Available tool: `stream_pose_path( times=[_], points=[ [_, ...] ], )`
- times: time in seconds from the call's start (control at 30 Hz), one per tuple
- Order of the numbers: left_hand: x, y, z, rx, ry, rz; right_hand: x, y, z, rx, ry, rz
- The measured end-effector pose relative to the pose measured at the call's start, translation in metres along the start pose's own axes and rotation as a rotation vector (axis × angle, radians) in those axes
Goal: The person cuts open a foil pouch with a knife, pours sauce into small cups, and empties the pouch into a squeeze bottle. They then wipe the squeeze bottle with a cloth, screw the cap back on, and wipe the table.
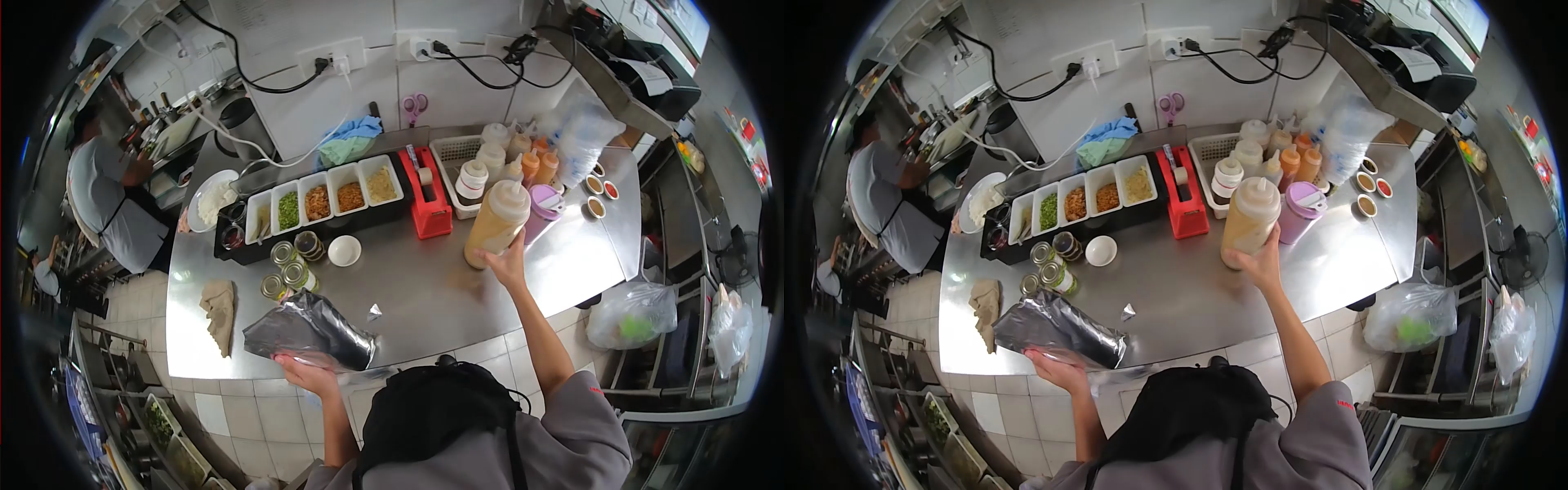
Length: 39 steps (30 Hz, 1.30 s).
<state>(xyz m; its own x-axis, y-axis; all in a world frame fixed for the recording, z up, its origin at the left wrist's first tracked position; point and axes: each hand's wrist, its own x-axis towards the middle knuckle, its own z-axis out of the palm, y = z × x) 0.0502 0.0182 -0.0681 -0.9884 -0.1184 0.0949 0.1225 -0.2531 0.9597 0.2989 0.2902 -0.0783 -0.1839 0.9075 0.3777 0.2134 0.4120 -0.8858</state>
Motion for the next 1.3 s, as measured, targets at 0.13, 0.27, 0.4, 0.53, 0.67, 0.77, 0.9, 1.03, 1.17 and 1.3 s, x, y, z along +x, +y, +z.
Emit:
stream_pose_path(
  times=[0.13,0.27,0.4,0.53,0.67,0.77,0.9,1.03,1.17,1.3],
  points=[
    [0.009,0.004,-0.006,0.024,0.034,0.054,0.006,-0.01,0.014,-0.11,-0.095,-0.013],
    [0.01,-0.001,-0.012,-0.001,-0.021,0.039,0.002,0.0,0.016,-0.121,0.046,-0.053],
    [0.002,-0.028,-0.023,0.078,-0.23,0.122,-0.033,-0.045,0.014,-0.247,0.34,-0.353],
    [-0.02,-0.008,-0.002,0.2,-0.461,0.199,-0.052,-0.176,0.047,-0.155,-0.2,-0.674],
    [-0.035,-0.013,0.015,0.096,-0.526,0.257,-0.04,-0.185,0.084,-0.164,-0.35,-0.756],
    [-0.035,-0.012,0.008,0.029,-0.657,0.142,-0.036,-0.187,0.081,-0.069,-0.289,-0.786],
    [-0.028,-0.008,0.0,0.156,-0.734,0.376,-0.038,-0.177,0.078,-0.068,-0.233,-0.807],
    [-0.02,-0.013,-0.004,0.224,-0.733,0.499,-0.026,-0.173,0.079,-0.166,-0.185,-1.055],
    [-0.019,-0.033,-0.007,0.198,-0.746,0.429,-0.019,-0.172,0.071,-0.245,-0.25,-1.174],
    [-0.024,-0.033,0.001,0.259,-0.614,0.518,-0.015,-0.17,0.069,-0.145,-0.281,-1.063]
  ],
)
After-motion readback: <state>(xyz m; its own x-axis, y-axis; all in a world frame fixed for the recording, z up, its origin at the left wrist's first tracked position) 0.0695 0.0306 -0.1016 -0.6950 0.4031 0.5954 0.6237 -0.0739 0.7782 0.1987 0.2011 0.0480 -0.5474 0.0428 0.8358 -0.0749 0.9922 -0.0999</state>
